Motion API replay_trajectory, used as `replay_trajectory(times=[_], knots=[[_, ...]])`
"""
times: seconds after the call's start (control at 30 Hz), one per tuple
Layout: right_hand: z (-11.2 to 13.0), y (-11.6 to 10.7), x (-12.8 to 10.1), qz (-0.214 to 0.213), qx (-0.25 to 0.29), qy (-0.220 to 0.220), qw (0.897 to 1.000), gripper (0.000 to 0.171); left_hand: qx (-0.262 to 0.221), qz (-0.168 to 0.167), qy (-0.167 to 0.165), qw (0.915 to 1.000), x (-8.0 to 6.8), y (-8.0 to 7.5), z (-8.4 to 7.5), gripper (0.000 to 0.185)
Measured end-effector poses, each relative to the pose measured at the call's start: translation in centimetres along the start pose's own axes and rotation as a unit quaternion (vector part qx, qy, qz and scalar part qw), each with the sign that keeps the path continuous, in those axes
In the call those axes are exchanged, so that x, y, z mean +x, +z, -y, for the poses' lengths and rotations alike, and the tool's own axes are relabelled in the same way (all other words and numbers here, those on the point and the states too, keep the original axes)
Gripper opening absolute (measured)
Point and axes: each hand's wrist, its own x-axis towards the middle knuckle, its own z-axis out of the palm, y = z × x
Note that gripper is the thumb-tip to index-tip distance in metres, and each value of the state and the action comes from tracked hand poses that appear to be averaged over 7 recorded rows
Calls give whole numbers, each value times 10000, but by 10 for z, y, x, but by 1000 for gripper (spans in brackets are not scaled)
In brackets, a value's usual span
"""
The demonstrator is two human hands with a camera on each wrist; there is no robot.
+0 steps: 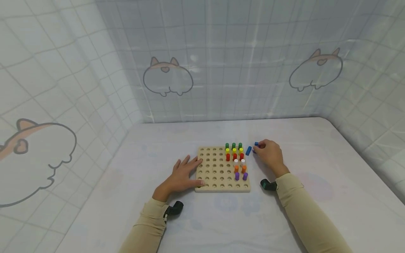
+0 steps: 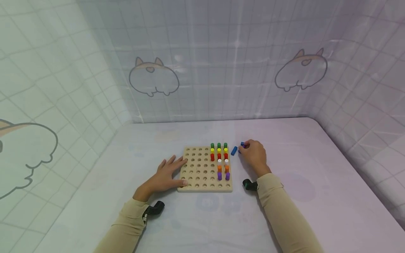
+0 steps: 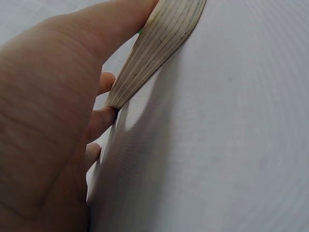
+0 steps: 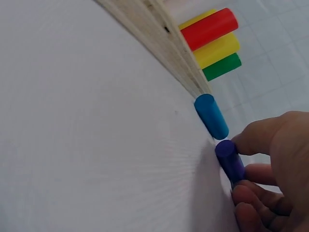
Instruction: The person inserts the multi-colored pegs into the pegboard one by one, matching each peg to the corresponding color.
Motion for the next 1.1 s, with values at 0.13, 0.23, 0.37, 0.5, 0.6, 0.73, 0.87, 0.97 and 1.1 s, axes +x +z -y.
replay_trajectory(times=[0.13,0.23,0.37,0.5,0.6,0.73,0.87,0.97,1.1], knots=[[1,-3,-1,209,-69,102,9997,40,15,-31,4,10000,0,0,0,92],[2,-7,-2,334,-42,107,9994,41,13,-42,-5,10000,0,0,-1,92],[1,-10,-3,431,13,36,9991,38,26,-5,-40,10000,1,-1,-3,92],[1,-10,-5,514,22,-12,9987,35,44,13,-65,10000,1,-1,-3,92],[1,-10,-7,557,86,-85,9984,32,17,18,-66,10000,0,-1,-3,92],[2,-10,-9,501,230,-282,9981,29,37,22,-65,10000,0,-2,-4,93],[1,-8,-11,461,428,-401,9972,30,38,46,-65,10000,1,-2,-3,93],[0,-8,-14,478,611,-444,9960,31,33,29,-40,10000,0,-2,-3,93],[3,-9,-20,581,1039,-435,9919,33,24,-41,10,10000,-1,-1,-4,91]])
